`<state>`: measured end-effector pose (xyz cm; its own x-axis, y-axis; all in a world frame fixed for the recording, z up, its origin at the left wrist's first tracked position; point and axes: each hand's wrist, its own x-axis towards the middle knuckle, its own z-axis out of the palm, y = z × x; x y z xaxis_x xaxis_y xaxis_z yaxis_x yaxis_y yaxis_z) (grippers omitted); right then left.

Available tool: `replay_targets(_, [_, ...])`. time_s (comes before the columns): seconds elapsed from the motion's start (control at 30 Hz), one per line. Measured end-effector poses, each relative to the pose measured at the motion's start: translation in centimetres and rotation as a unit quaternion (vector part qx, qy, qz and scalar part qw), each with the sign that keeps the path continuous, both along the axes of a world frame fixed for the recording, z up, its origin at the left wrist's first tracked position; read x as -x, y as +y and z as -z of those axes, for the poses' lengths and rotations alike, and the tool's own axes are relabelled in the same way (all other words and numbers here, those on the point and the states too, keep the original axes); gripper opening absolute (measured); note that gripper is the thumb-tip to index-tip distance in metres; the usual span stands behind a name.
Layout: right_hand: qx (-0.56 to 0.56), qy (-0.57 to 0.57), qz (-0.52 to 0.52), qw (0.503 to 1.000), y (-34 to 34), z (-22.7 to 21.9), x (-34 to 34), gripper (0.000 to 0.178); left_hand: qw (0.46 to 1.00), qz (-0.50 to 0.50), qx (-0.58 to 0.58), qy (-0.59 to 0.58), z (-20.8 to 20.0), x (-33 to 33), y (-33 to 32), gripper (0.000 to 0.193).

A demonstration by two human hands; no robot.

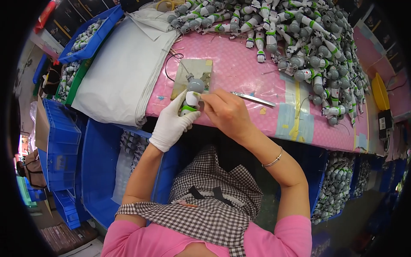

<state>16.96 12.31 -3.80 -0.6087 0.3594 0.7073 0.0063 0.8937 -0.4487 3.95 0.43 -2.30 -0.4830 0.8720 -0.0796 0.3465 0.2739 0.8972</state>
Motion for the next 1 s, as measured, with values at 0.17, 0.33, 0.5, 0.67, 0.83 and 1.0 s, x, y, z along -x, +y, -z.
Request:
replay_targets(0.17, [0.133,0.031,0.128,0.982,3.0,0.3,-2.0,0.010,0.939,0.052,-0.109,-0.323,-0.1,1.1,-1.5,0.042])
replay_targets(0.33, [0.014,-0.113,0.196,0.974,7.7,3.3,-4.5,0.007,0.830,0.038,-0.173,-0.529,-0.4,1.6,-2.1,0.054])
replay_targets(0.5, [0.014,-0.158,0.230,0.960,8.8,4.2,-4.8,0.007,0.698,0.073,-0.215,-0.680,0.1,2.2,-1.1,0.059])
replay_targets(0.67, [-0.046,-0.086,0.255,0.962,8.3,3.6,-4.3,0.009,0.553,0.144,-0.218,-0.791,-0.2,2.0,-0.4,0.074])
replay_targets(0.83, [0.146,-0.029,0.151,0.977,3.8,0.9,-3.1,0.015,0.501,0.150,-0.210,-0.826,0.4,1.9,-0.4,0.077])
replay_targets(1.0, [0.632,0.004,-0.080,0.771,2.3,-1.1,-1.5,0.024,0.450,0.179,-0.176,-0.857,0.7,0.5,-0.1,0.079])
